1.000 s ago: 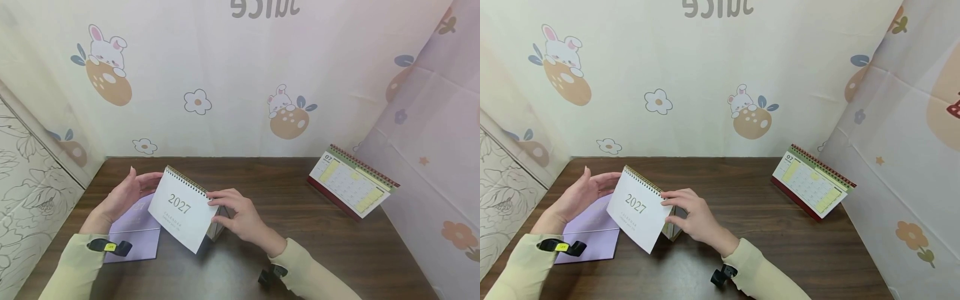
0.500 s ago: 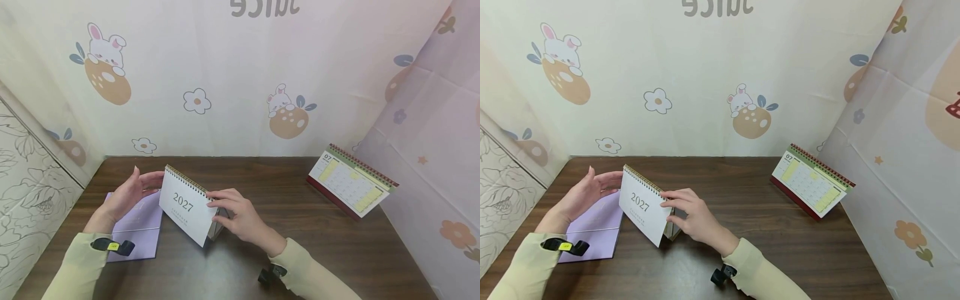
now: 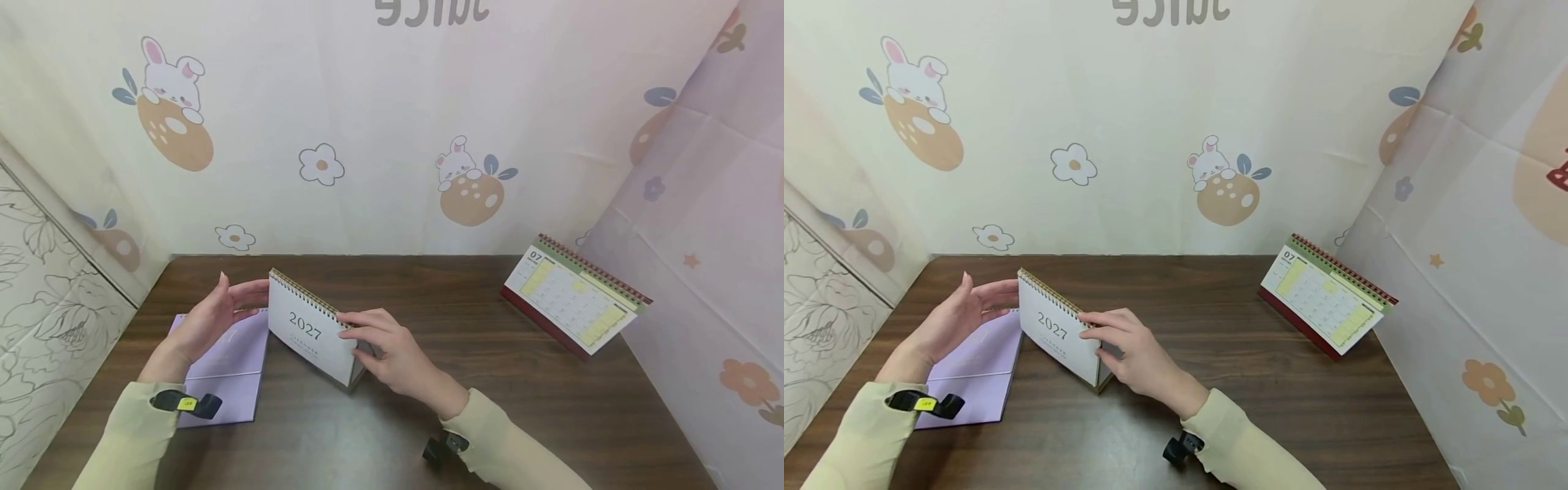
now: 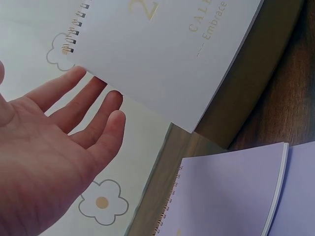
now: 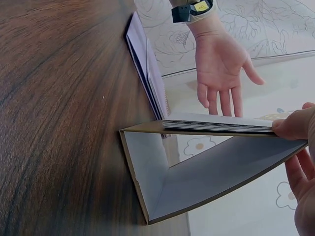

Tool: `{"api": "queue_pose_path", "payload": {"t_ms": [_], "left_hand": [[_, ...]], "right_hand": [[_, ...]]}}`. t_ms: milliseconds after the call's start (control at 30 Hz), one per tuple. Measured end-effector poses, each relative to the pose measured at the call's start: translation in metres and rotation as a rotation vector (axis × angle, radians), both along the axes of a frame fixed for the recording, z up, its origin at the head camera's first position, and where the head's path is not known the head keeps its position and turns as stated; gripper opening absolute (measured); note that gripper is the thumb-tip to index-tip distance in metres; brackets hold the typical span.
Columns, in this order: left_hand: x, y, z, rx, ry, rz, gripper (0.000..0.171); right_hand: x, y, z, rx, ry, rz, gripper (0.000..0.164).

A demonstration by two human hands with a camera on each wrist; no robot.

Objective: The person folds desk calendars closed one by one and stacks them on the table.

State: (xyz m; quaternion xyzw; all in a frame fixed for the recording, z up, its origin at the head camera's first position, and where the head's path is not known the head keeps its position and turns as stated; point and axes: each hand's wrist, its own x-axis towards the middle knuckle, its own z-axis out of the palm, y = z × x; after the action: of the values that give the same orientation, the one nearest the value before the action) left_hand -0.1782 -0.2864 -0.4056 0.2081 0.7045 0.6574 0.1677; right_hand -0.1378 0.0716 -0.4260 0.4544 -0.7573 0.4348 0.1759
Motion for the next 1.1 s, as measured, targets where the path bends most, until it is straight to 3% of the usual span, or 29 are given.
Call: {"api": "queue_pose_path", "payload": {"t_ms": [267, 433, 633, 867, 1100], "left_hand": [[0.000, 0.002, -0.004, -0.015, 0.020, 0.038, 0.070], [-0.001, 0.005, -0.008, -0.120, 0.032, 0.135, 0.054], [0.001, 0.008, -0.015, -0.280, 0.010, 0.245, 0.046], [-0.001, 0.010, -0.021, -0.387, 0.073, 0.271, 0.046], [-0.004, 0.009, -0.026, -0.431, 0.101, 0.293, 0.046]], "right_hand": [[0.000, 0.001, -0.001, 0.000, 0.015, 0.000, 0.040], [0.002, 0.000, 0.000, 0.020, -0.013, -0.029, 0.045], [0.005, 0.001, 0.000, 0.036, -0.137, -0.075, 0.059], [0.006, 0.002, -0.007, 0.001, -0.216, -0.106, 0.067], [0.005, 0.007, -0.016, -0.015, -0.290, -0.115, 0.066]]}}
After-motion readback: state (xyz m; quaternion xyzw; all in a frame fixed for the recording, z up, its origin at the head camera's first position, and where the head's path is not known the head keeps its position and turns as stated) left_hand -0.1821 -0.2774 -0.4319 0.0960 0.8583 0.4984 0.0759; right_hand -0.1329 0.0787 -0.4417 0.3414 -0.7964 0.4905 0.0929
